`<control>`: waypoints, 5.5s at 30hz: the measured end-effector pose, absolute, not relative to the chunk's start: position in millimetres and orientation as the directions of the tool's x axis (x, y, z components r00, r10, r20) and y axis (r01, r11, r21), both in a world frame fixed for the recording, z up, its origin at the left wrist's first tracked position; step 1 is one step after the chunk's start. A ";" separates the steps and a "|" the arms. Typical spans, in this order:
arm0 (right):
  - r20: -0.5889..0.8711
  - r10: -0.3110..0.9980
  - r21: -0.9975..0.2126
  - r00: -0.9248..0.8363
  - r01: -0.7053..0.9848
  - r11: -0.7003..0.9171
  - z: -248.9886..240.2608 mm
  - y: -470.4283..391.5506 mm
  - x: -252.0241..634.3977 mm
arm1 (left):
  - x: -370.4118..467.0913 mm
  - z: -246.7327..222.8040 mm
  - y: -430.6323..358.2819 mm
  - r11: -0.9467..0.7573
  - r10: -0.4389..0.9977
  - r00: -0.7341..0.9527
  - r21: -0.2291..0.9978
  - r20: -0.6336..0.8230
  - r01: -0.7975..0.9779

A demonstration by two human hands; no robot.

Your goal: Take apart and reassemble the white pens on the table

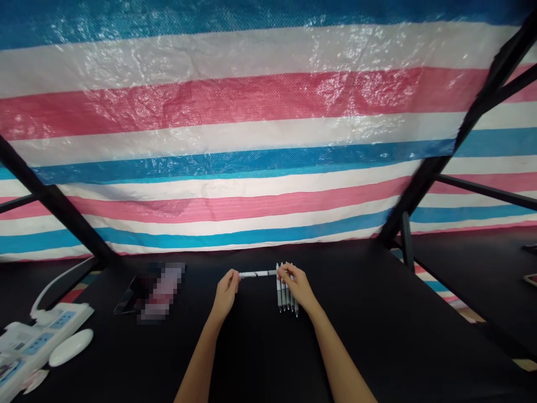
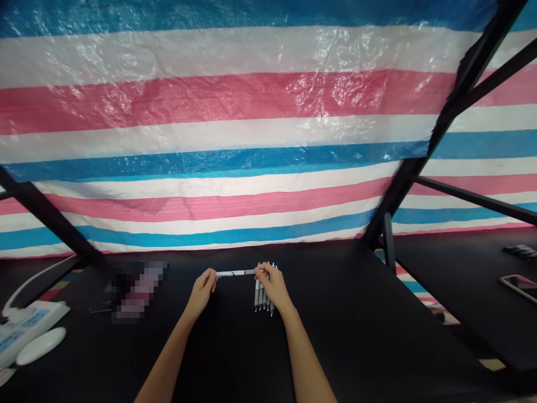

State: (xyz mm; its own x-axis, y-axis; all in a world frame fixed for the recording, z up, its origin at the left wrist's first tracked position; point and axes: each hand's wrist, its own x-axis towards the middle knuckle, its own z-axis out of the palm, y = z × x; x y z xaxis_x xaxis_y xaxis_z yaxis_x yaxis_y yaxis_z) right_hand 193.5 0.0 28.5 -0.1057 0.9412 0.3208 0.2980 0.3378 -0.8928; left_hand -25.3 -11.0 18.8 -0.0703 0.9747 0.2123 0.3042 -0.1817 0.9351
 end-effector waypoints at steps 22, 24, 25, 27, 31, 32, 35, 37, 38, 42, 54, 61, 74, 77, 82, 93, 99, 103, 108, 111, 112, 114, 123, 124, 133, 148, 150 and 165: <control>0.317 0.945 -0.884 -0.075 0.338 0.323 25.7 2.6 194.5 | -24.5 16.6 -8.9 -0.045 0.985 -0.157 0.991 0.065 0.130; 0.353 0.931 -0.858 -0.092 0.365 0.362 26.3 2.1 194.3 | -25.0 15.0 -8.7 -0.016 0.989 -0.142 0.989 0.037 0.146; 0.368 0.925 -0.850 -0.091 0.370 0.375 26.8 1.9 194.2 | -25.2 14.6 -8.7 -0.013 0.991 -0.132 0.988 0.033 0.151; 0.388 0.919 -0.843 -0.078 0.373 0.387 27.8 1.7 194.4 | -25.3 14.5 -8.8 -0.016 0.994 -0.106 0.987 0.034 0.158; 0.393 0.918 -0.840 -0.056 0.384 0.383 28.3 1.7 195.4 | -24.8 15.7 -9.3 -0.032 0.997 -0.063 0.981 0.045 0.189; 0.393 0.918 -0.838 -0.056 0.389 0.383 28.4 1.7 195.6 | -24.4 16.2 -9.5 -0.042 0.997 -0.059 0.979 0.055 0.199; 0.391 0.918 -0.831 -0.068 0.403 0.383 29.0 1.1 195.9 | -23.2 17.6 -10.6 -0.073 0.994 -0.065 0.971 0.089 0.227; 0.383 0.920 -0.825 -0.083 0.417 0.381 29.4 0.4 196.1 | -22.7 18.0 -11.4 -0.087 0.991 -0.074 0.961 0.110 0.262; 0.378 0.921 -0.821 -0.090 0.427 0.378 29.4 0.1 196.2 | -22.6 18.1 -11.7 -0.098 0.989 -0.079 0.952 0.126 0.289; 0.358 0.928 -0.806 -0.101 0.468 0.362 27.9 -0.2 196.3 | -23.5 19.0 -13.0 -0.176 0.970 -0.089 0.903 0.228 0.392; 0.297 0.949 -0.817 -0.110 0.485 0.312 23.1 2.2 194.6 | -23.3 29.0 -17.5 -0.205 0.955 -0.122 0.900 0.270 0.386; 0.281 0.938 -0.831 -0.202 0.439 0.343 29.4 -3.1 186.6 | -10.7 28.4 -15.5 -0.181 0.969 -0.205 0.958 0.136 -0.221; 0.281 0.840 -0.774 -0.464 0.408 0.484 33.2 -16.9 164.7 | -10.9 33.5 -18.6 -0.088 0.991 -0.129 0.900 0.036 -0.426; 0.272 0.853 -0.802 -0.445 0.385 0.457 33.7 -16.1 166.3 | -11.9 33.2 -18.6 -0.081 0.993 -0.109 0.889 0.035 -0.450; 0.298 0.909 -0.865 -0.292 0.321 0.386 38.1 -12.4 177.1 | -12.6 31.6 -17.6 -0.039 0.997 -0.075 0.886 0.005 -0.462; 0.258 0.962 -0.963 0.091 -0.052 0.263 30.6 -0.4 188.7 | -16.2 27.3 -16.2 -0.012 0.999 -0.040 0.908 -0.005 -0.420; 0.105 0.959 -0.918 0.263 -0.345 0.195 28.1 5.7 197.4 | -17.2 23.5 -12.6 -0.016 0.999 -0.040 0.887 -0.003 -0.461; 0.009 0.959 -0.865 0.285 -0.479 0.150 24.9 10.6 202.7 | -17.5 24.7 -12.4 -0.003 0.999 -0.031 0.888 -0.013 -0.460; -0.075 0.957 -0.827 0.279 -0.553 0.097 21.4 13.4 205.1 | -17.9 26.5 -13.4 0.002 1.000 -0.005 0.897 -0.004 -0.442; -0.096 0.956 -0.821 0.276 -0.566 0.081 19.5 14.0 205.4 | -18.4 26.7 -13.9 0.003 1.000 -0.003 0.906 -0.005 -0.424; -0.099 0.956 -0.820 0.275 -0.567 0.078 19.0 14.2 205.4 | -18.5 26.7 -14.1 0.004 1.000 -0.001 0.910 -0.005 -0.415; -0.100 0.957 -0.822 0.273 -0.565 0.076 18.5 14.6 205.3 | -18.6 27.1 -14.5 0.007 1.000 0.005 0.917 -0.005 -0.399; -0.075 0.957 -0.849 0.280 -0.521 0.086 17.2 14.1 205.3 | -19.3 28.5 -15.2 -0.018 1.000 -0.020 0.891 0.010 -0.453; -0.069 0.957 -0.854 0.281 -0.513 0.089 16.8 14.2 205.3 | -19.7 28.4 -15.1 -0.020 1.000 -0.020 0.887 0.012 -0.461; -0.064 0.955 -0.859 0.290 -0.503 0.095 14.9 15.2 205.1 | -20.7 27.7 -14.5 -0.024 1.000 -0.014 0.893 0.019 -0.450; -0.096 0.954 -0.861 0.285 -0.505 0.064 15.1 15.1 207.1 | -21.8 27.1 -14.2 -0.008 1.000 -0.016 0.909 0.001 -0.416; -0.081 0.956 -0.869 0.280 -0.489 0.069 14.5 15.1 207.4 | -22.0 26.3 -13.8 -0.011 1.000 -0.022 0.910 0.002 -0.414; -0.117 0.951 -0.849 0.287 -0.526 0.054 11.8 16.6 208.0 | -22.4 28.2 -14.9 -0.024 0.999 -0.034 0.905 0.010 -0.424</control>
